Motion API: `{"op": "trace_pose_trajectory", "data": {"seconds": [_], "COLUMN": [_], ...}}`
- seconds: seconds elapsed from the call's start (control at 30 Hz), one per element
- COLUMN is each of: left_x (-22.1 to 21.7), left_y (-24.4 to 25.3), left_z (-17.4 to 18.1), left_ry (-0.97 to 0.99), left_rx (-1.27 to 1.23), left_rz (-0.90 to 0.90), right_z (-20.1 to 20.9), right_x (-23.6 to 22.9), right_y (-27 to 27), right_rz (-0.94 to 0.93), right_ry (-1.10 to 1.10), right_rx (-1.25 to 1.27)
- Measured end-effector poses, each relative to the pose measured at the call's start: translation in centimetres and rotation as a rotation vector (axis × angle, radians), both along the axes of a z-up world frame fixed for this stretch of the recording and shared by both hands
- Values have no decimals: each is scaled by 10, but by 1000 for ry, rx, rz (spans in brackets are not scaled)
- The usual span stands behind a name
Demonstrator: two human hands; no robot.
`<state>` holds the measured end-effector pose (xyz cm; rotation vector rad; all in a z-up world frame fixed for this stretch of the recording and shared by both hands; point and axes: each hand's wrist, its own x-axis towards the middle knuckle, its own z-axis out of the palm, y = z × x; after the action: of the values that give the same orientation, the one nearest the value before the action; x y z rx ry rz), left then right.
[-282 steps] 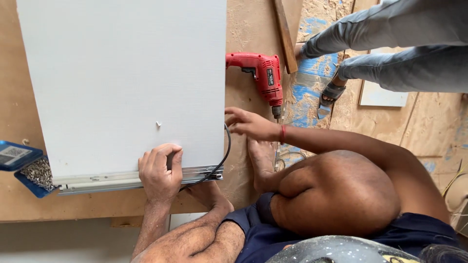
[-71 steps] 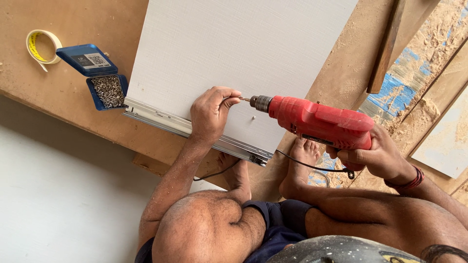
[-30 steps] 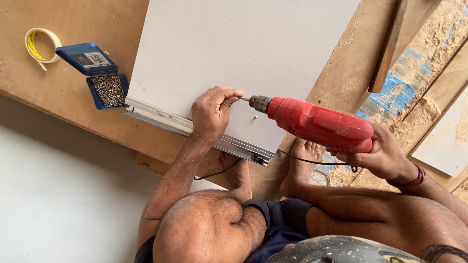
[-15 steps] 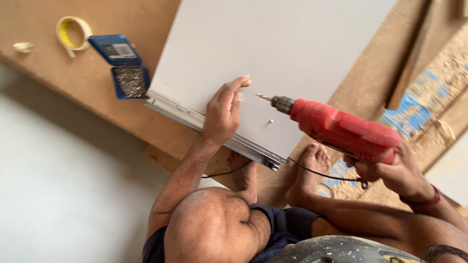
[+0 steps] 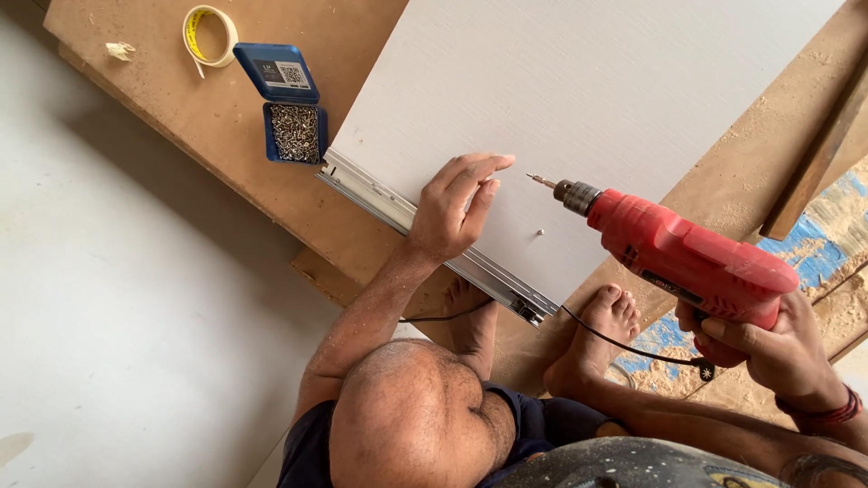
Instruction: Installing metal slides onto a white wooden drawer front using a power drill and screws.
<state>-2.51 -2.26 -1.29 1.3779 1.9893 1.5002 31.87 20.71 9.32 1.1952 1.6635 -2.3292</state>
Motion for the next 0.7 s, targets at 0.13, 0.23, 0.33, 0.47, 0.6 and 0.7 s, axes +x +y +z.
{"op": "trace_pose_trajectory", "data": {"seconds": [0.13, 0.23, 0.33, 0.47, 0.6, 0.7], "left_x": [-19, -48, -54, -56, -58, -60], "left_y": [-31, -72, -90, -94, -94, -97], "left_z": [-20, -8, -24, -48, -53, -56], "left_ry": [335, 589, 231, -114, -247, -293], "left_rx": [164, -91, -129, -92, -109, -52], "left_rz": [339, 812, 783, 735, 779, 783], "right_z": [-6, -8, -4, 15, 12, 18], "right_x": [14, 18, 17, -12, 0, -2], "right_y": [2, 2, 2, -2, -1, -3], "right_rz": [-3, -37, -35, -45, -58, -106], "right_ry": [50, 19, 11, -68, 63, 97], "right_rx": [-73, -78, -68, 40, -23, -111]}}
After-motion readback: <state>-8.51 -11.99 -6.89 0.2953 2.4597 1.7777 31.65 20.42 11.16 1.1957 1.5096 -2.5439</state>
